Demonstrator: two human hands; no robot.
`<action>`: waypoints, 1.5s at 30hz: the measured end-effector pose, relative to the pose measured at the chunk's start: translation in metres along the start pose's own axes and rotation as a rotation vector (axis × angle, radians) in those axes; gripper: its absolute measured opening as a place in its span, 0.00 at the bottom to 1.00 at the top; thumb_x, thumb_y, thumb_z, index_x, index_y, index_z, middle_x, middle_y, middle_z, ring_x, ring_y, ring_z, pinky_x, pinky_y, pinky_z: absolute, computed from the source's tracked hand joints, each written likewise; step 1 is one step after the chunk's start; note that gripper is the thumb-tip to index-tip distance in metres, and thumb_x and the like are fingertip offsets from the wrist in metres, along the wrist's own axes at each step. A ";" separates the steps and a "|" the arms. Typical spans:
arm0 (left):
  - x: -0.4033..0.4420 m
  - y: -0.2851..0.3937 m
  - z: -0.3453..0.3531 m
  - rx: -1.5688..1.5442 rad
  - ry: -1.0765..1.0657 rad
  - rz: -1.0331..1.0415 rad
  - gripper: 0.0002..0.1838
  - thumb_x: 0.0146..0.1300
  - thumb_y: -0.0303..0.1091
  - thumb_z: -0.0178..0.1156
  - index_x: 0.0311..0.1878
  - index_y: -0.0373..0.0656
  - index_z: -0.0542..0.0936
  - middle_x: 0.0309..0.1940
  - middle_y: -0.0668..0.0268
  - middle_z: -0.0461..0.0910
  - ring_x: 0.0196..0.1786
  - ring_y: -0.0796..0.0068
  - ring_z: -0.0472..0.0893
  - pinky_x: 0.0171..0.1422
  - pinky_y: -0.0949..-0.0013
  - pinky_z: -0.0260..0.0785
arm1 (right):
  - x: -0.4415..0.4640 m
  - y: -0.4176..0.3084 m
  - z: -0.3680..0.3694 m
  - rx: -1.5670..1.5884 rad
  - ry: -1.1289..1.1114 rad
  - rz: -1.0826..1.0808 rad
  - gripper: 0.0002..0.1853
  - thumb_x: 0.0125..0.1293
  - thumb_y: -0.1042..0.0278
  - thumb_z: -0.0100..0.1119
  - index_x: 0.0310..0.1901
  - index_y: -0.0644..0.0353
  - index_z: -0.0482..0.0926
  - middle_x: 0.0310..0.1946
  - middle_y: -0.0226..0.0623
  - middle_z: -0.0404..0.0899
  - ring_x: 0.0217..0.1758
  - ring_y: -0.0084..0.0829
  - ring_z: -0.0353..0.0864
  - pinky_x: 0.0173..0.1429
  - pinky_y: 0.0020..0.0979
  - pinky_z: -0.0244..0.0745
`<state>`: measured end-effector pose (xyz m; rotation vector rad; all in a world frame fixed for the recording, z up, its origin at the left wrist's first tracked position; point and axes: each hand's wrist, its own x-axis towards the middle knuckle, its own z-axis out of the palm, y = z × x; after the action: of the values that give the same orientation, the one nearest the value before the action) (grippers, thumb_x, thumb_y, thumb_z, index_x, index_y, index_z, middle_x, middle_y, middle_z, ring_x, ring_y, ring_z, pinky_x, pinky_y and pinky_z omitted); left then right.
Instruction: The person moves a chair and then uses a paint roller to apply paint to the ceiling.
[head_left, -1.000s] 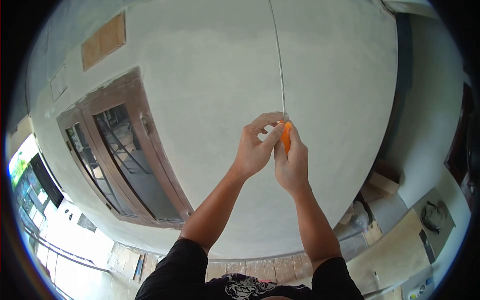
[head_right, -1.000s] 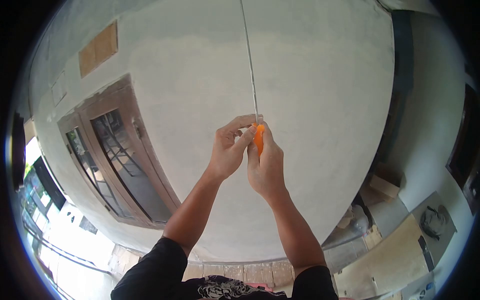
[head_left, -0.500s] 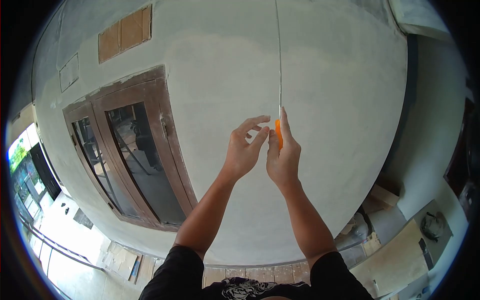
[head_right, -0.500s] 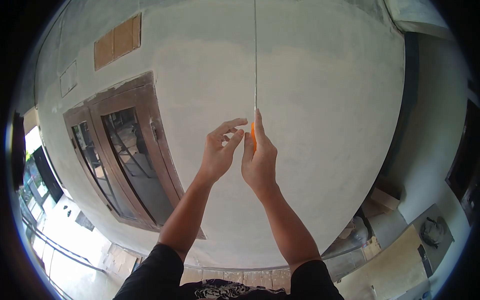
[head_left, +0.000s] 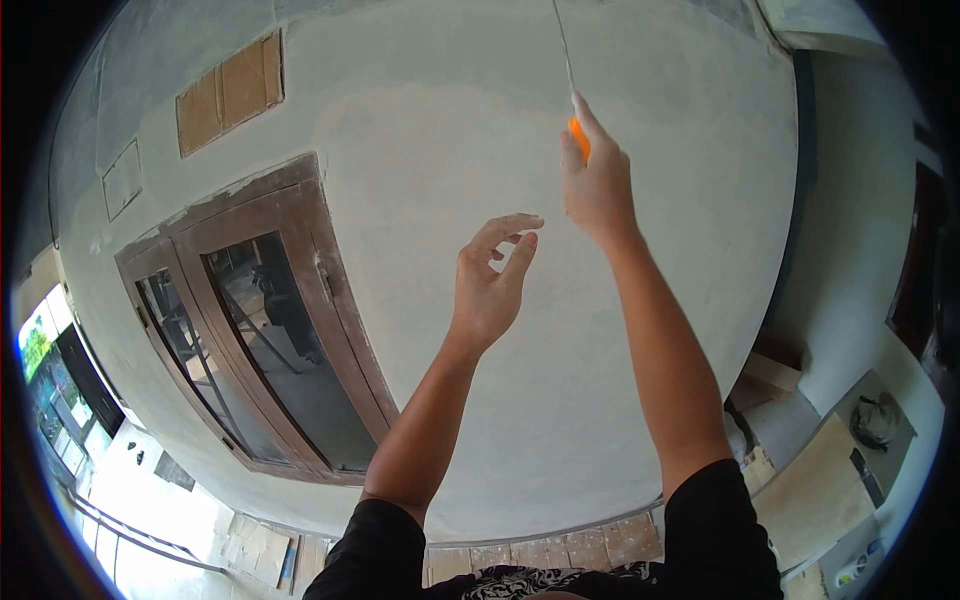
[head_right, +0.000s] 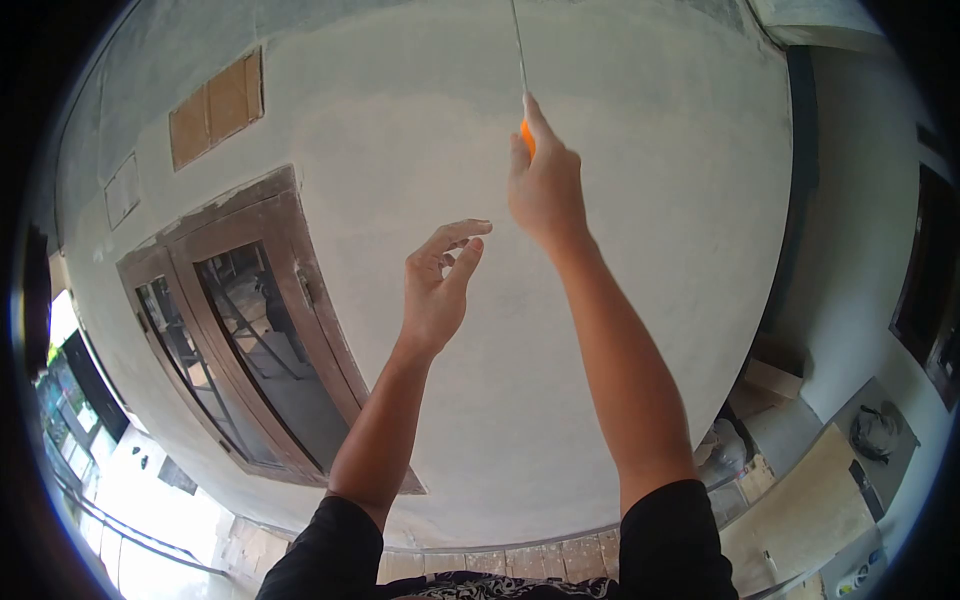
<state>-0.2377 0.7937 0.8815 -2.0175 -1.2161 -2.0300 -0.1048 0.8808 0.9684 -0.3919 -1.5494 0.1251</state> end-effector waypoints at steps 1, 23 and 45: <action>0.000 0.001 0.000 0.000 -0.004 0.001 0.14 0.80 0.37 0.61 0.59 0.42 0.89 0.59 0.66 0.90 0.58 0.73 0.82 0.57 0.66 0.68 | 0.009 -0.001 -0.003 -0.022 -0.013 0.025 0.27 0.83 0.72 0.50 0.80 0.67 0.66 0.28 0.52 0.81 0.27 0.42 0.81 0.39 0.41 0.78; -0.014 -0.014 -0.012 -0.045 -0.029 0.036 0.10 0.79 0.36 0.63 0.51 0.42 0.90 0.57 0.64 0.90 0.55 0.75 0.83 0.55 0.67 0.68 | -0.079 -0.009 -0.003 -0.136 -0.106 0.084 0.31 0.82 0.74 0.52 0.83 0.68 0.61 0.22 0.46 0.76 0.23 0.40 0.77 0.37 0.36 0.77; 0.008 -0.020 -0.047 0.129 0.066 0.066 0.10 0.77 0.36 0.63 0.50 0.42 0.90 0.56 0.62 0.89 0.57 0.71 0.84 0.56 0.63 0.70 | -0.032 -0.014 0.045 -0.392 -0.159 0.074 0.34 0.82 0.67 0.52 0.85 0.58 0.57 0.33 0.57 0.86 0.36 0.59 0.88 0.45 0.58 0.83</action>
<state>-0.2889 0.7867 0.8851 -1.8921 -1.2169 -1.9196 -0.1525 0.8649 0.9414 -0.7636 -1.7180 -0.0957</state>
